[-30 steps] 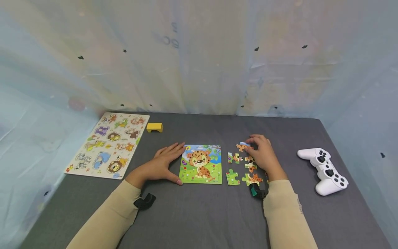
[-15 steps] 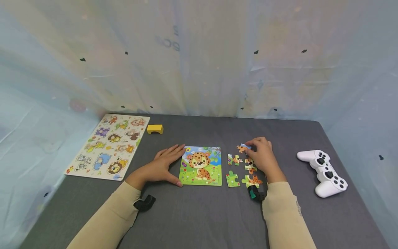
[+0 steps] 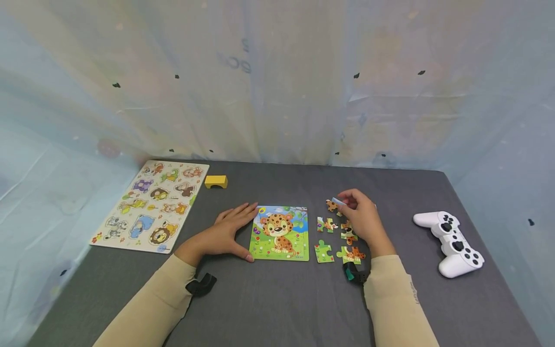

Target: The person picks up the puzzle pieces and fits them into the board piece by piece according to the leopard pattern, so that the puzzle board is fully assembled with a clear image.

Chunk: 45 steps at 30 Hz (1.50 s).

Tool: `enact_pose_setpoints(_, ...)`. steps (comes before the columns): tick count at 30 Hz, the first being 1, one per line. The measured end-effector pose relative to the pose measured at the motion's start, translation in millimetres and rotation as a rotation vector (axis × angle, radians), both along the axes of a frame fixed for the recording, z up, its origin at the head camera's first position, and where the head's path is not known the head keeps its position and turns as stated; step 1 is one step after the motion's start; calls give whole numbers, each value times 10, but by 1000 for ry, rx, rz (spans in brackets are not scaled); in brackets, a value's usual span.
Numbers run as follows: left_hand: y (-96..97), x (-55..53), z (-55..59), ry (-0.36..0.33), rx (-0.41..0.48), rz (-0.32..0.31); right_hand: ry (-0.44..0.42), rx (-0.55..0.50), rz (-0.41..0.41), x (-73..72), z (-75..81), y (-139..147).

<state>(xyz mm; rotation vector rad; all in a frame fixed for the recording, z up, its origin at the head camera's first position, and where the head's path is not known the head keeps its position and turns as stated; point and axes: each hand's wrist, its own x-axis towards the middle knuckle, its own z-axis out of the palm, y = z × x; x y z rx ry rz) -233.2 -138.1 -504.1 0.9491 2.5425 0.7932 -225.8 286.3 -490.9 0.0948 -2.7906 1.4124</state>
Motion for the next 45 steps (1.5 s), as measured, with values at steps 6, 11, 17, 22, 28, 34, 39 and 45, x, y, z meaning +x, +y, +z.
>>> enact_pose_setpoints(6,3,2,8,-4,-5,0,33,-107,-17,41,122,-153)
enact_pose_setpoints(11,1,1,9,-6,-7,0,22,-178,16,62,193,-344)
enact_pose_setpoints(17,2,1,-1,-1,-10,3,6,-256,130,95,185,-631)
enact_pose_setpoints(22,6,-2,-12,2,-9,3,-5,-325,130,130,106,-898)
enact_pose_setpoints(28,6,-6,-14,3,-8,2,-86,-413,95,169,34,-1128)
enact_pose_setpoints(34,10,3,0,-8,-4,6,-157,-481,80,166,-65,-1221)
enact_pose_setpoints(39,9,1,-8,-2,-6,5,-146,-459,57,147,-117,-1227)
enact_pose_setpoints(45,11,-11,-9,4,-12,8,30,-138,112,169,-84,-1228)
